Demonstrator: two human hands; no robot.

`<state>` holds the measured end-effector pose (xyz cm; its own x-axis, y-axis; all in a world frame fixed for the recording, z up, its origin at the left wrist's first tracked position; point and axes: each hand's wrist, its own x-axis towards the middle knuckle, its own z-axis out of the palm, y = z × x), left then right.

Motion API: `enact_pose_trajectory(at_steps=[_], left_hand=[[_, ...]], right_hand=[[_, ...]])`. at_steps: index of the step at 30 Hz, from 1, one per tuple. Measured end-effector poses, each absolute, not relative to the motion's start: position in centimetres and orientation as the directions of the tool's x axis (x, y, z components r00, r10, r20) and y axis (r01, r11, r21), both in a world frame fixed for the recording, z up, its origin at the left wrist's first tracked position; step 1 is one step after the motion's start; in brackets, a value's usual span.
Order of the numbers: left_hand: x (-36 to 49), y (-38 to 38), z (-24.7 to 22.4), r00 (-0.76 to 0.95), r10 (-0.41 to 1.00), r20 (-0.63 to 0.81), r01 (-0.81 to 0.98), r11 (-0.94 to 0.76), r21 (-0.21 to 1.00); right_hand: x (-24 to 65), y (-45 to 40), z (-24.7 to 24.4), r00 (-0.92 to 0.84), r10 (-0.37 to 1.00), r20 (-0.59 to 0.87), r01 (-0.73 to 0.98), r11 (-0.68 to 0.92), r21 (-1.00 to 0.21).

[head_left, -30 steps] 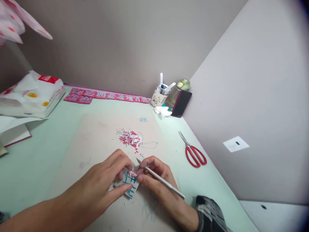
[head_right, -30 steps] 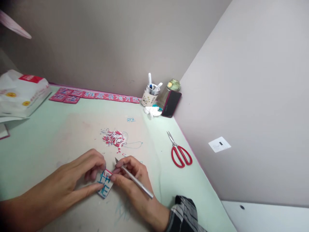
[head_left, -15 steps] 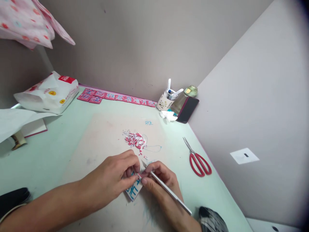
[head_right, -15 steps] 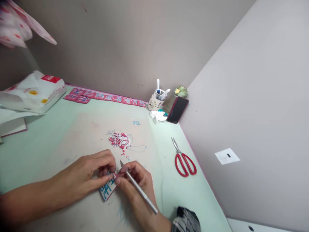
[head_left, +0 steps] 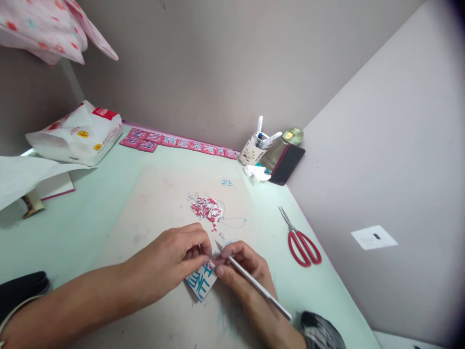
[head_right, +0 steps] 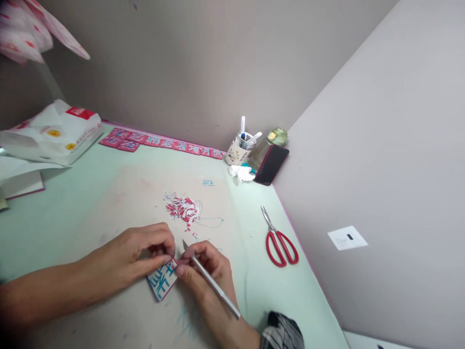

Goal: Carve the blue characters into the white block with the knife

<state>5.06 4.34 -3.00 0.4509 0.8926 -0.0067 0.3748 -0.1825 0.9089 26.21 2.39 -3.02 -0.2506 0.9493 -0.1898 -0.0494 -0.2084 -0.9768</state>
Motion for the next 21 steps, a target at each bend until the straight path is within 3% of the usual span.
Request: enact_pose_trajectory(at_steps=[11, 21], left_hand=[[5.16, 4.43, -3.25, 0.45, 0.893, 0.005, 0.38, -0.197, 0.904], [4.68, 4.57, -3.57, 0.454, 0.889, 0.049, 0.332, -0.22, 0.917]], right_hand=[[26.17, 2.52, -3.1, -0.274, 0.943, -0.192, -0.045, -0.212, -0.976], [26.63, 3.1, -3.42, -0.311, 0.921, -0.235, -0.156, -0.294, -0.943]])
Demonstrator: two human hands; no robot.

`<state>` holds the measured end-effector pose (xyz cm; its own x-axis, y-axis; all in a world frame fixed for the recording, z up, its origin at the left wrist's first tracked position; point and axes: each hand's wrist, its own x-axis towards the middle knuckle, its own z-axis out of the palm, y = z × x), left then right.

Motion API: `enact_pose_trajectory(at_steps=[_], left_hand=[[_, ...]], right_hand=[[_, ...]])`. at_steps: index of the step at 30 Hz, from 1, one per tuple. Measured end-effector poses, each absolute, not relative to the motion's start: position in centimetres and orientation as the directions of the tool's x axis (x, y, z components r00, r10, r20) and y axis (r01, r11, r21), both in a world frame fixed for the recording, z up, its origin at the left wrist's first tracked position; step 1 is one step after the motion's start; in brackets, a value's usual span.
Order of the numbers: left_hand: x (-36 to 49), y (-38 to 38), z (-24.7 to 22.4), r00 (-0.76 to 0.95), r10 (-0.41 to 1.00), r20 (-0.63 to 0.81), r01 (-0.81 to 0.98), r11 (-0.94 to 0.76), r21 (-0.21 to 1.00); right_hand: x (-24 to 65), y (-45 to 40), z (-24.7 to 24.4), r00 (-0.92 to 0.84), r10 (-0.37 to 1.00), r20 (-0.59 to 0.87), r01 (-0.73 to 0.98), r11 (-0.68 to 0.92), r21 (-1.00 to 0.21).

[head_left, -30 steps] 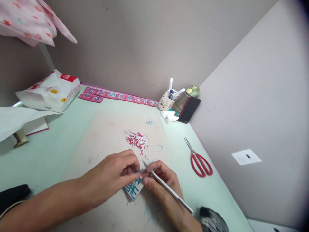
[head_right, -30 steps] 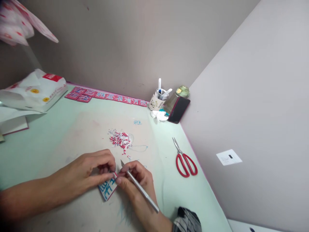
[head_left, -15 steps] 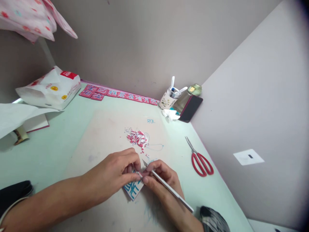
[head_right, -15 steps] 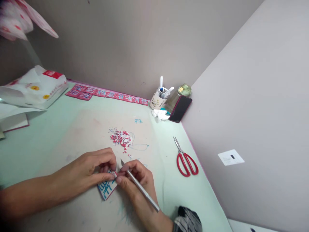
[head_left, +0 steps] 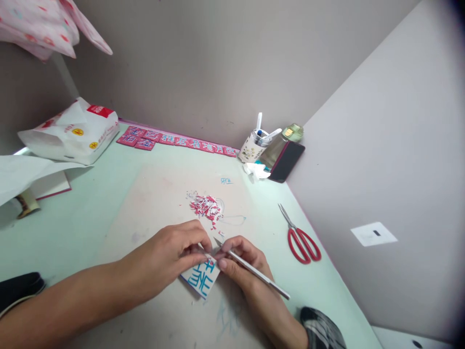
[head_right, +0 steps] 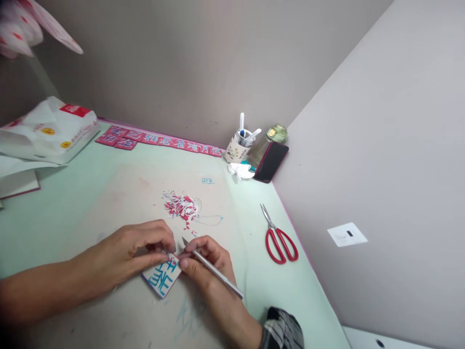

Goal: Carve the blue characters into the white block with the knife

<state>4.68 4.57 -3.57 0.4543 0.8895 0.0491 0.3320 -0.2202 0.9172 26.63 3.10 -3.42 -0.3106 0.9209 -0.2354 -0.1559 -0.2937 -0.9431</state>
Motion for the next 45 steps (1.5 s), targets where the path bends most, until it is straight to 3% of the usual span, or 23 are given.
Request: enact_pose_trajectory(at_steps=[10, 19, 25, 28, 35, 45], left_hand=[[4.7, 3.7, -3.7, 0.516, 0.844, 0.146, 0.369, -0.373, 0.851], [4.4, 4.7, -2.3, 0.51, 0.858, -0.057, 0.409, -0.184, 0.894], [4.6, 4.2, -2.1, 0.267, 0.963, -0.034, 0.539, -0.12, 0.834], [5.2, 3.6, -2.7, 0.234, 0.971, 0.043, 0.632, -0.185, 0.752], [5.8, 3.1, -4.3, 0.385, 0.908, 0.168, 0.71, -0.407, 0.574], [4.7, 3.2, -5.1, 0.463, 0.863, 0.201, 0.682, -0.492, 0.54]], right_hand=[[26.3, 2.8, -3.0, -0.314, 0.924, -0.216, -0.088, -0.255, -0.963], [26.5, 3.0, -3.8, -0.358, 0.899, -0.251, -0.178, -0.33, -0.927], [26.6, 2.9, -3.5, -0.277, 0.937, -0.212, -0.221, -0.277, -0.935], [26.6, 2.9, -3.3, -0.233, 0.952, -0.199, -0.214, -0.25, -0.944], [26.4, 2.5, -3.5, -0.266, 0.946, -0.184, -0.172, -0.235, -0.957], [28.1, 3.2, -3.7, -0.188, 0.981, -0.051, 0.084, -0.036, -0.996]])
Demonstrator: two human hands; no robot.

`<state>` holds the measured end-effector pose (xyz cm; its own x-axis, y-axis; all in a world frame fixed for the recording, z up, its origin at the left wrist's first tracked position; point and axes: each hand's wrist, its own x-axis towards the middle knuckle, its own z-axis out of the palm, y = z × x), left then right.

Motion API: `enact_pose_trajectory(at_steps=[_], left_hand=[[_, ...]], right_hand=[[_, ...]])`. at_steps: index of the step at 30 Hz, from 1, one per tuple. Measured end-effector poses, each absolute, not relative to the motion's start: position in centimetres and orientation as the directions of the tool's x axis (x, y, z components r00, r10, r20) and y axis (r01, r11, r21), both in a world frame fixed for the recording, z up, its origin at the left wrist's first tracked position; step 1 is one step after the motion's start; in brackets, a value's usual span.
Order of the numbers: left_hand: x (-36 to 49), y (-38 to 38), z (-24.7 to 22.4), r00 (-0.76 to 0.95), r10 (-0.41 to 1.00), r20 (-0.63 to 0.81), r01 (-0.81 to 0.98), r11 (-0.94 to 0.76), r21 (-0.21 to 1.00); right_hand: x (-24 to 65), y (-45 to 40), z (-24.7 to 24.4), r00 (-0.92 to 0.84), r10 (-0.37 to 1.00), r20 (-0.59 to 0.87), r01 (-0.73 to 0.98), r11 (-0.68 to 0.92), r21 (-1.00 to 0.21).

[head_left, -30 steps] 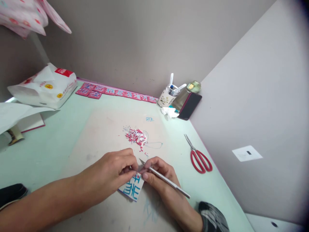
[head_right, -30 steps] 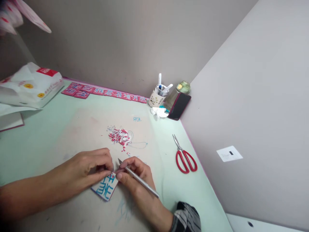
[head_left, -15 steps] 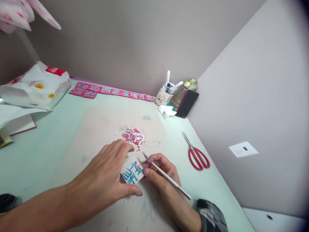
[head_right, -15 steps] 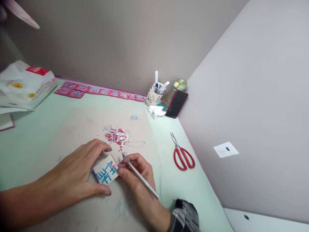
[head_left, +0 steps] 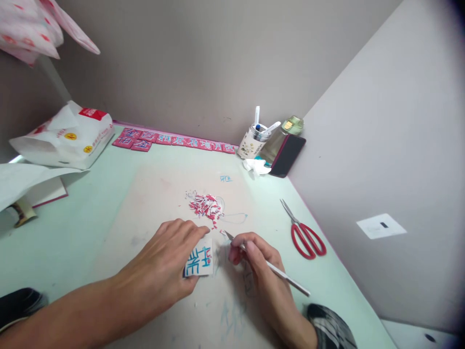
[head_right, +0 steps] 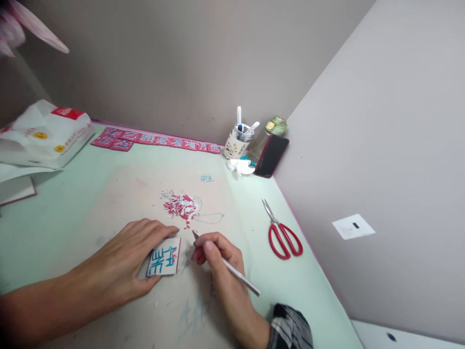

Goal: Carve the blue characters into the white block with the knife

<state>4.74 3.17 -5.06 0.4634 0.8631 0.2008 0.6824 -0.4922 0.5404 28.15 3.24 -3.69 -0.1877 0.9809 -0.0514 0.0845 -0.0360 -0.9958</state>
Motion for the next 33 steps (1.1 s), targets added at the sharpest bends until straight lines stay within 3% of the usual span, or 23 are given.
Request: enact_pose_trajectory(at_steps=[6, 13, 33], left_hand=[[4.9, 2.8, -6.2, 0.413, 0.891, 0.187, 0.652, -0.433, 0.622], [4.9, 2.5, -6.4, 0.397, 0.895, 0.204, 0.658, -0.432, 0.616], [4.4, 2.7, -7.1, 0.415, 0.881, 0.228, 0.607, -0.455, 0.651]], right_hand=[[28.6, 3.2, -3.9, -0.269, 0.963, 0.031, 0.19, 0.084, -0.978], [28.2, 3.7, -3.0, -0.342, 0.928, -0.146, 0.145, -0.102, -0.984], [28.4, 4.4, -2.2, -0.455, 0.887, -0.082, 0.376, 0.108, -0.92]])
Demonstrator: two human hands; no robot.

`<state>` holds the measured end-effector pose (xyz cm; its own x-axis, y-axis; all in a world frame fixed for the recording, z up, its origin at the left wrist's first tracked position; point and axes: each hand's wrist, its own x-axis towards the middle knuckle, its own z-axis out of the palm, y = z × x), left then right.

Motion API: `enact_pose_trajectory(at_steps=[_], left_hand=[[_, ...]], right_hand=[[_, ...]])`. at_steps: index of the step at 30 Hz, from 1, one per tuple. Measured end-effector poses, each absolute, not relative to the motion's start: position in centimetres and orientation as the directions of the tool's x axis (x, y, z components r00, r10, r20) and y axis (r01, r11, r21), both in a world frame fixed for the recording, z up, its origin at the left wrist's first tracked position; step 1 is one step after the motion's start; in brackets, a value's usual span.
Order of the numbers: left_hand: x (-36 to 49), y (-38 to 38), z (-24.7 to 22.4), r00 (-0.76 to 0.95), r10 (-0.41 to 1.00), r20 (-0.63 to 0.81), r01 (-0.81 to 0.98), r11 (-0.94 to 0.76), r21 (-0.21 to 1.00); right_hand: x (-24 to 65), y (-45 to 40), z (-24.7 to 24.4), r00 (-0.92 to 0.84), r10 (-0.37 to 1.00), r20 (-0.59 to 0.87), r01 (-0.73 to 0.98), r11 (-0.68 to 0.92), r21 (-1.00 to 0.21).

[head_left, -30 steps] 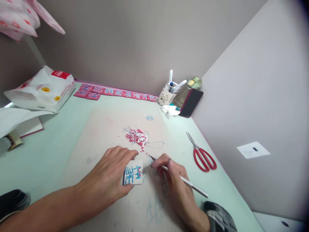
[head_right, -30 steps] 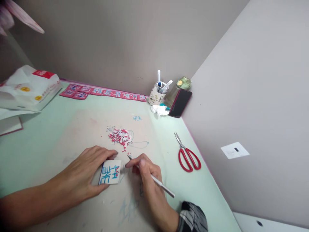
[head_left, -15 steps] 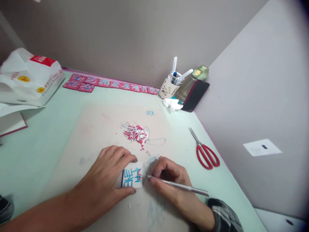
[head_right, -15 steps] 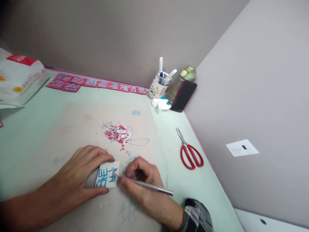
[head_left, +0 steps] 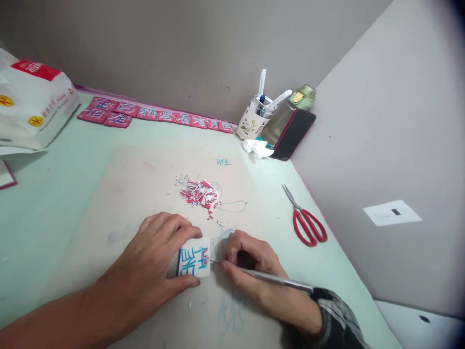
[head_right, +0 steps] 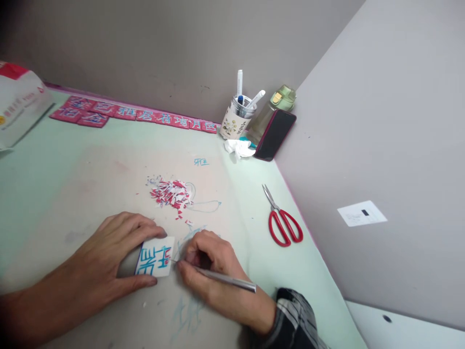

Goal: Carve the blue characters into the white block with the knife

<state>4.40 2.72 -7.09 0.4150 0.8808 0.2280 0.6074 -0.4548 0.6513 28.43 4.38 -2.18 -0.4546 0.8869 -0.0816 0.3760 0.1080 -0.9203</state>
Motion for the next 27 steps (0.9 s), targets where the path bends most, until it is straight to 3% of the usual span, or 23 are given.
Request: enact_pose_trajectory(at_steps=[27], left_hand=[[4.33, 2.85, -6.99, 0.418, 0.884, 0.21, 0.628, -0.448, 0.636]], right_hand=[[27.96, 3.93, -2.59, -0.395, 0.918, -0.036, 0.42, 0.145, -0.896]])
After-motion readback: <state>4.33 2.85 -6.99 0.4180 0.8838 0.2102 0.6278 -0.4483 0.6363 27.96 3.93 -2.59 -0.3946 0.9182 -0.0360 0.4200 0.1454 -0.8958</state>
